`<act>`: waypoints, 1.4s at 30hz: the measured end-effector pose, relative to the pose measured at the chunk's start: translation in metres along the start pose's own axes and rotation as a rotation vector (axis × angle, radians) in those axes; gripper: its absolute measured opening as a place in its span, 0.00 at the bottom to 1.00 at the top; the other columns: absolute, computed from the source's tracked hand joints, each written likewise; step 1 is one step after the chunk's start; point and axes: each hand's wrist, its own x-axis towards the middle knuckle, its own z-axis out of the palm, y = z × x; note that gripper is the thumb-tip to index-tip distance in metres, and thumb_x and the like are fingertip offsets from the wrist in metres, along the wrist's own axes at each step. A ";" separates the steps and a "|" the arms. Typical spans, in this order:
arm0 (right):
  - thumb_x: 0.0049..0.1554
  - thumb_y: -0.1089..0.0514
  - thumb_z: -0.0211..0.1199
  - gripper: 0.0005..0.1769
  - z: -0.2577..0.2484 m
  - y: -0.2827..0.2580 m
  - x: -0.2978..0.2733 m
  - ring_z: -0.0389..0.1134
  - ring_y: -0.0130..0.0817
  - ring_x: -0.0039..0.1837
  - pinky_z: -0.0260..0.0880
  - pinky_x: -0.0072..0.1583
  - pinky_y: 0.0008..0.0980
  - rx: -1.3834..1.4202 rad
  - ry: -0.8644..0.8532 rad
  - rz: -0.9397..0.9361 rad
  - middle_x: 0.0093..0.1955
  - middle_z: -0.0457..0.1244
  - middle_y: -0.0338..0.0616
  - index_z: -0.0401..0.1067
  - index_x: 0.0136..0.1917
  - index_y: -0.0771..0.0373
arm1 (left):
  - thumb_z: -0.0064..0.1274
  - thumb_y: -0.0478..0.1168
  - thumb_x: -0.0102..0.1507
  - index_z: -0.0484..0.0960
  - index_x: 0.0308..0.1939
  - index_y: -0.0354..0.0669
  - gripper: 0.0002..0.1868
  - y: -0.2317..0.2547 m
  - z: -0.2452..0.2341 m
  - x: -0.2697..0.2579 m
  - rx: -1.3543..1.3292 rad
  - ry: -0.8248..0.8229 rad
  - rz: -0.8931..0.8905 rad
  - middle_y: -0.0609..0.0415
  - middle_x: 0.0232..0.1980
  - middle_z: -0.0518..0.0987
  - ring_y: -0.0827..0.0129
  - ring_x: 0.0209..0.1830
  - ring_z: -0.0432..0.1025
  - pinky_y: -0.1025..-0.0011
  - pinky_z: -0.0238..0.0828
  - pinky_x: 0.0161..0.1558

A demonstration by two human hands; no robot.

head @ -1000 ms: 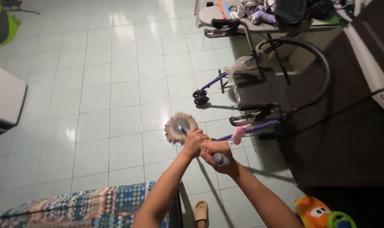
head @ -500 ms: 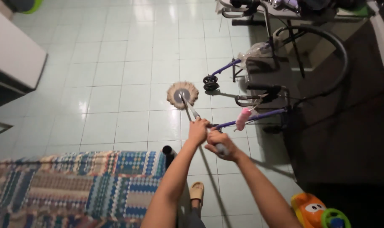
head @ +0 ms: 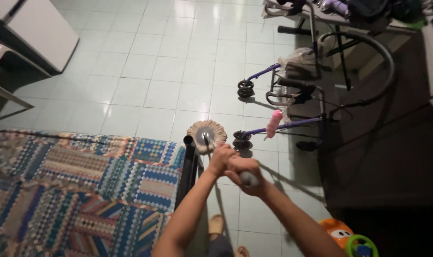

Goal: Mopping the tiled floor of a bedroom and organizing pillows on a bed.

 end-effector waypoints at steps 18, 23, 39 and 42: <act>0.55 0.69 0.67 0.14 0.031 0.098 -0.032 0.64 0.41 0.43 0.66 0.47 0.37 -0.069 0.057 0.191 0.38 0.62 0.46 0.64 0.34 0.66 | 0.66 0.42 0.53 0.74 0.61 0.57 0.32 -0.066 0.007 -0.007 0.114 -0.308 -0.462 0.53 0.71 0.69 0.53 0.71 0.64 0.42 0.55 0.69; 0.58 0.66 0.66 0.12 -0.003 0.013 -0.061 0.62 0.37 0.38 0.65 0.44 0.35 -0.093 0.095 0.276 0.34 0.62 0.44 0.67 0.35 0.67 | 0.66 0.43 0.52 0.82 0.47 0.46 0.20 -0.020 0.045 -0.005 0.122 -0.314 -0.259 0.44 0.53 0.79 0.47 0.61 0.71 0.49 0.64 0.61; 0.61 0.61 0.59 0.13 -0.093 -0.200 -0.182 0.62 0.21 0.35 0.63 0.39 0.27 -0.131 0.193 0.474 0.31 0.65 0.39 0.74 0.36 0.67 | 0.52 0.36 0.58 0.85 0.34 0.37 0.08 0.244 0.111 -0.042 -0.543 -0.407 -0.151 0.40 0.31 0.82 0.53 0.29 0.77 0.62 0.75 0.37; 0.61 0.59 0.62 0.14 -0.101 -0.213 -0.189 0.63 0.20 0.35 0.63 0.38 0.27 -0.215 0.284 0.515 0.30 0.66 0.39 0.73 0.35 0.68 | 0.49 0.32 0.56 0.86 0.34 0.38 0.10 0.275 0.127 -0.041 -0.691 -0.335 -0.033 0.44 0.33 0.84 0.59 0.31 0.79 0.67 0.76 0.38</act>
